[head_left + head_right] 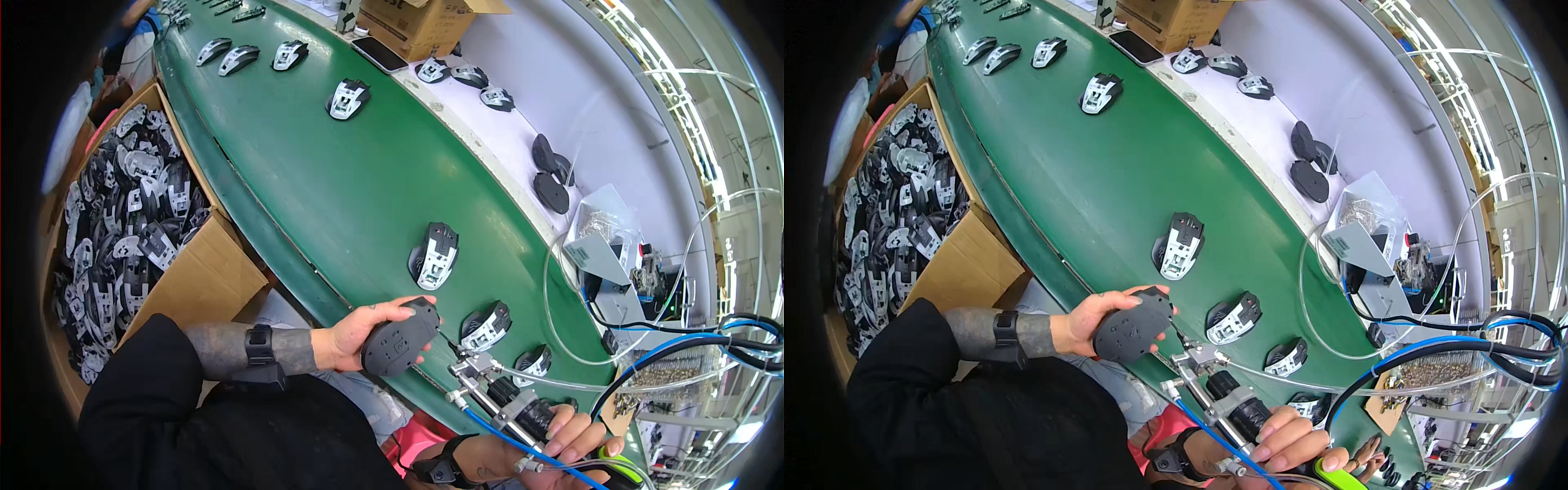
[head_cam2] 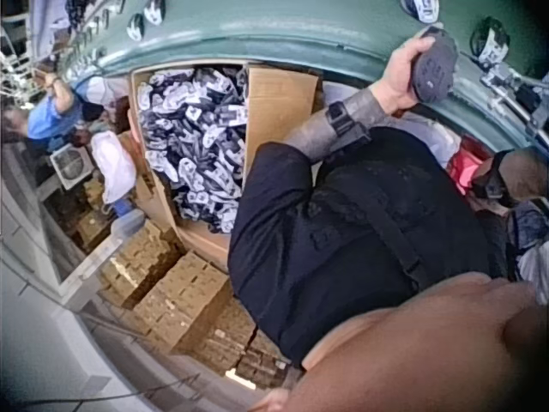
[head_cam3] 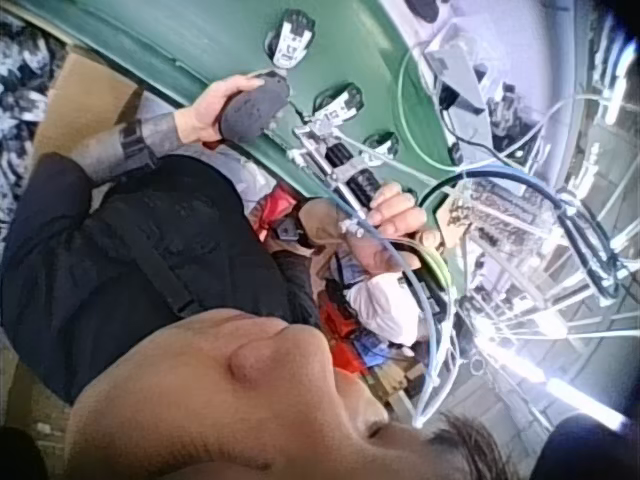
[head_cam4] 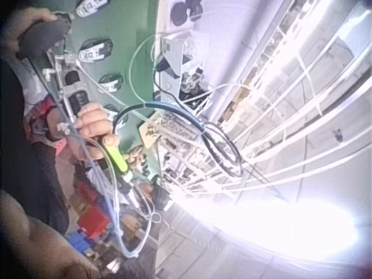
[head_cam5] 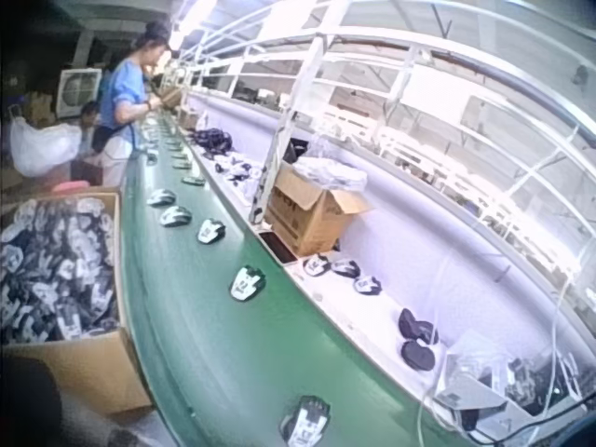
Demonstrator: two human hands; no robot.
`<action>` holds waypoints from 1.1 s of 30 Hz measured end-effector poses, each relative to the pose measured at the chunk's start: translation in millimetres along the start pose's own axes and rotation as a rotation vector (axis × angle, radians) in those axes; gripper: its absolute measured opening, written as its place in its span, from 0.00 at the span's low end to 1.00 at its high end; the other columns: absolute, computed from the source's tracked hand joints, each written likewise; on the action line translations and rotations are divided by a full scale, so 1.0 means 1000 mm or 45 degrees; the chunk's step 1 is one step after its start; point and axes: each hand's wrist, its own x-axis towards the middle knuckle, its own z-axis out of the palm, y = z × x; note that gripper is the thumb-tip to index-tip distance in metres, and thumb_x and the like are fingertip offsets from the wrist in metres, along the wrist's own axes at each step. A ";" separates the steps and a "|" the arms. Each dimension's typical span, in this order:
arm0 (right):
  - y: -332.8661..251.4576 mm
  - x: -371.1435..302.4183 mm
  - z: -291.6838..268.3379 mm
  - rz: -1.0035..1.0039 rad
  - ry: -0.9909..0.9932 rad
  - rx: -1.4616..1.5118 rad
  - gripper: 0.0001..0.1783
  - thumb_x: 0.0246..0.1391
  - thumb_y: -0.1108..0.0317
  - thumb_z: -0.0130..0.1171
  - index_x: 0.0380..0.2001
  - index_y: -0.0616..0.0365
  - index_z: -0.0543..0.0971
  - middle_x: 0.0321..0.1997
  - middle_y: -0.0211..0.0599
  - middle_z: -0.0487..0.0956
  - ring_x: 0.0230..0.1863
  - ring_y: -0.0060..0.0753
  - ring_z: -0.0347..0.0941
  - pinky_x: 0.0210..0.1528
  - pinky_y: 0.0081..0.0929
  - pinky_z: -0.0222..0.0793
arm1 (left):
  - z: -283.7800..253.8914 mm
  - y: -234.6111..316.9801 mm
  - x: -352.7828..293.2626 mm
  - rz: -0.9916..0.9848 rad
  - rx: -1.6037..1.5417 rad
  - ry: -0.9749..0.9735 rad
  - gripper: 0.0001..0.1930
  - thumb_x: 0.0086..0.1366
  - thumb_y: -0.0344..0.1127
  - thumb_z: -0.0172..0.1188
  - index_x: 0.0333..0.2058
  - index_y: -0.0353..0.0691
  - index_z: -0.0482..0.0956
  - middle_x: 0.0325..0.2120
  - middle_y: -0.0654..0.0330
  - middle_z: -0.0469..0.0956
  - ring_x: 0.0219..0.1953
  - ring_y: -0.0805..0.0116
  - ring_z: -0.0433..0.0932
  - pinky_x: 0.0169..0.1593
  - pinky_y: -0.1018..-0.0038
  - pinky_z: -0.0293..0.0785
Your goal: The recorder is using a pneumatic screwdriver to secure components of computer mice on an assembly line.
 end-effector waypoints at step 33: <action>-0.001 -0.002 0.005 -0.098 0.126 -0.004 0.26 0.60 0.47 0.50 0.48 0.58 0.68 0.25 0.34 0.66 0.26 0.31 0.64 0.32 0.30 0.57 | -0.004 0.009 0.009 0.006 0.196 0.172 0.26 0.65 0.39 0.50 0.61 0.43 0.58 0.51 0.57 0.67 0.45 0.63 0.74 0.46 0.66 0.77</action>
